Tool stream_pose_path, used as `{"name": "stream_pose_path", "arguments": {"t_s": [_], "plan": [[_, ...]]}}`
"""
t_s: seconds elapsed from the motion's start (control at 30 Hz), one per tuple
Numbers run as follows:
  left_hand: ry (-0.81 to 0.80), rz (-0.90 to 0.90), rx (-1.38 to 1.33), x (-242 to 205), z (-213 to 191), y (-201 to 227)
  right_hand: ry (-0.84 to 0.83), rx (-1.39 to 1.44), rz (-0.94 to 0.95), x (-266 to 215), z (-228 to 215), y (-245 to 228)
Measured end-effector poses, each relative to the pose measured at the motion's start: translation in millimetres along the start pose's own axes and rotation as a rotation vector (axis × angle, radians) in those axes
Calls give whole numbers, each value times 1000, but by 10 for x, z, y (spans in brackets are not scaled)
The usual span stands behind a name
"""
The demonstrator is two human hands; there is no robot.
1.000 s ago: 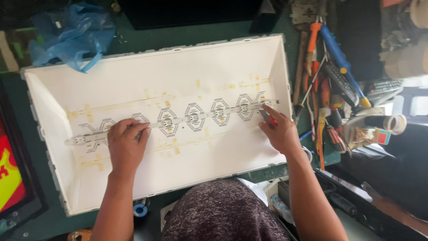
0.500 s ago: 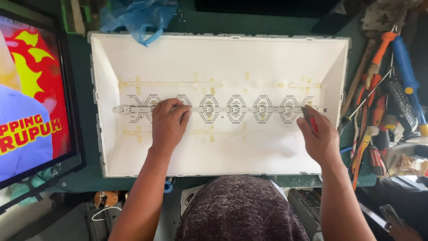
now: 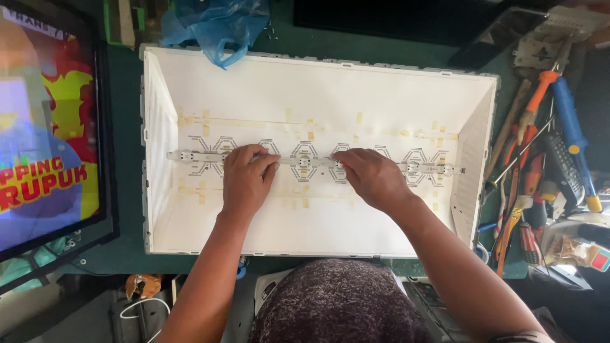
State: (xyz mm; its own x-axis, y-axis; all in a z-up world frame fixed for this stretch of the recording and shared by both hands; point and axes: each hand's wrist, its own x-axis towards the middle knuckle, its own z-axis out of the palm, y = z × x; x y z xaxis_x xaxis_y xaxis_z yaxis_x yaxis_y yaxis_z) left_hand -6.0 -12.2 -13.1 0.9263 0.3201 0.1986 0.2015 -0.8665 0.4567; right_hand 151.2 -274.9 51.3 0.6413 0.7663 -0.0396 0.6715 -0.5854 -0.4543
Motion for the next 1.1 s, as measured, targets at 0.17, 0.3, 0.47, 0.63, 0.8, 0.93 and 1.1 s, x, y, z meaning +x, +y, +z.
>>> {"name": "stream_pose_path", "arguments": {"t_s": [0.17,0.3,0.47,0.63,0.8,0.93,1.1], "plan": [[21,10,-23,-23,62,-45,-136,-73,-74,147,56,-112],[45,17,-23,-33,136,-103,-128,-105,-90,197,50,-139],[24,5,-37,-21,112,-94,-186,-125,-95,285,16,-188],[16,4,-34,-4,90,-82,-193,-117,-97,302,8,-181],[2,6,-32,28,48,-57,-187,-107,-107,303,52,-154],[8,1,-23,35,43,-40,-215,-140,-126,300,51,-141],[-6,0,14,8,102,-79,-238,-196,-156,302,30,-163]]}}
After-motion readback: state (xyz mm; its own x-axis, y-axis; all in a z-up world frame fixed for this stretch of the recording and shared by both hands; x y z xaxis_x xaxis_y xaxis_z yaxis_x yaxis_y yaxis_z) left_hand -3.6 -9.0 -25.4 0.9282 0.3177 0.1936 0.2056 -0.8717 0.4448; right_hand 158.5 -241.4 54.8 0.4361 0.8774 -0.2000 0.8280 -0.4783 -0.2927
